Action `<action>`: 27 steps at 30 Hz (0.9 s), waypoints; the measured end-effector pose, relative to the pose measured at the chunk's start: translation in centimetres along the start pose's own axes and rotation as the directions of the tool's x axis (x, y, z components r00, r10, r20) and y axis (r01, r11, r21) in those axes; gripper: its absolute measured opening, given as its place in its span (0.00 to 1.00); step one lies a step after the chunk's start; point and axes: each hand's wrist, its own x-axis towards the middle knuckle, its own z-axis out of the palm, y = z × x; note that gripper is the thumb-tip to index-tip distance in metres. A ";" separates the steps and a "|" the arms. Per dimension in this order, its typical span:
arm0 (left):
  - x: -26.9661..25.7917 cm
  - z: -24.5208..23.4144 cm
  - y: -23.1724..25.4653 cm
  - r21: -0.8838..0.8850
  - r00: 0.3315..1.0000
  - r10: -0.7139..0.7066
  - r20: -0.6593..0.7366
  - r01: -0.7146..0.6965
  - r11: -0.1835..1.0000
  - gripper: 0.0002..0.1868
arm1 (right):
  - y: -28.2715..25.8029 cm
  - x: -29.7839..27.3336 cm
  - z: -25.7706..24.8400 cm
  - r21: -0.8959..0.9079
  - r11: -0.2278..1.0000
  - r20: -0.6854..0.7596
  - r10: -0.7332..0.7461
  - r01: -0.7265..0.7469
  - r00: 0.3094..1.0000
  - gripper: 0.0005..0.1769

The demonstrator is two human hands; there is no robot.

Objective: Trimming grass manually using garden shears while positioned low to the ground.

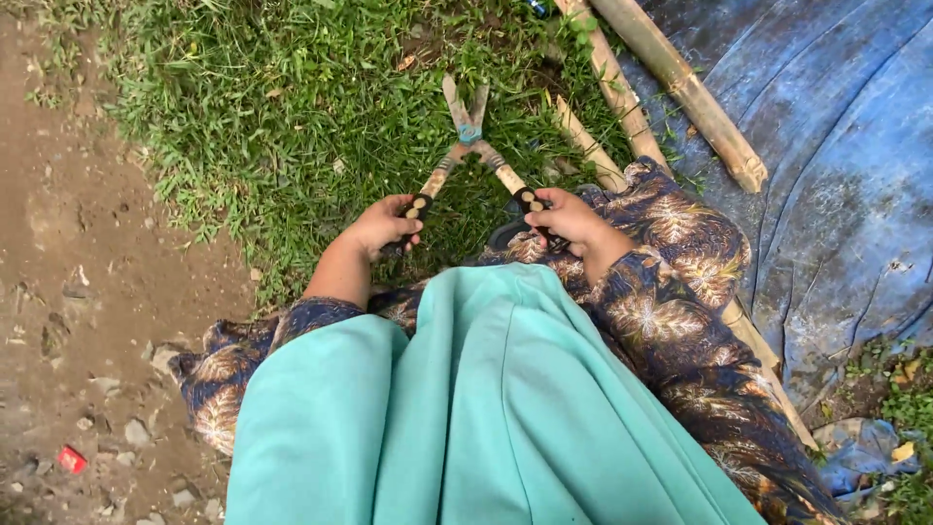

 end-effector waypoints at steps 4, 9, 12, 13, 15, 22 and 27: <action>5.5 6.3 -4.8 -0.092 0.997 0.023 -0.068 -0.029 0.995 0.42 | 4.9 6.4 3.2 -0.257 0.966 -0.099 -0.066 0.038 0.993 0.43; 6.7 7.4 -5.6 -0.161 1.000 0.029 0.005 -0.028 0.987 0.45 | 3.5 5.4 -0.5 -0.390 0.921 -0.050 -0.034 0.012 0.998 0.45; 5.2 3.9 -2.7 -0.097 0.999 0.053 -0.007 -0.053 0.994 0.47 | -1.9 0.4 -1.0 -0.108 0.994 -0.005 -0.031 0.030 1.000 0.42; 3.2 2.8 -2.8 -0.105 0.999 0.048 -0.016 -0.050 0.993 0.47 | -1.5 -0.1 -1.1 -0.115 0.993 0.004 -0.025 0.025 1.000 0.42; 1.5 0.0 0.0 -0.012 1.000 -0.004 0.012 0.004 1.000 0.42 | -2.7 0.2 -1.9 -0.128 0.991 0.034 -0.033 0.037 0.999 0.41; 8.6 7.5 -7.9 -0.151 0.997 0.040 -0.069 -0.050 0.987 0.41 | 6.9 9.0 1.9 -0.156 0.987 -0.126 -0.048 0.028 0.991 0.43; 7.6 7.0 -9.1 -0.382 0.998 -0.012 -0.068 -0.015 0.924 0.37 | 7.7 10.4 1.9 -0.239 0.970 -0.126 -0.075 0.043 0.989 0.45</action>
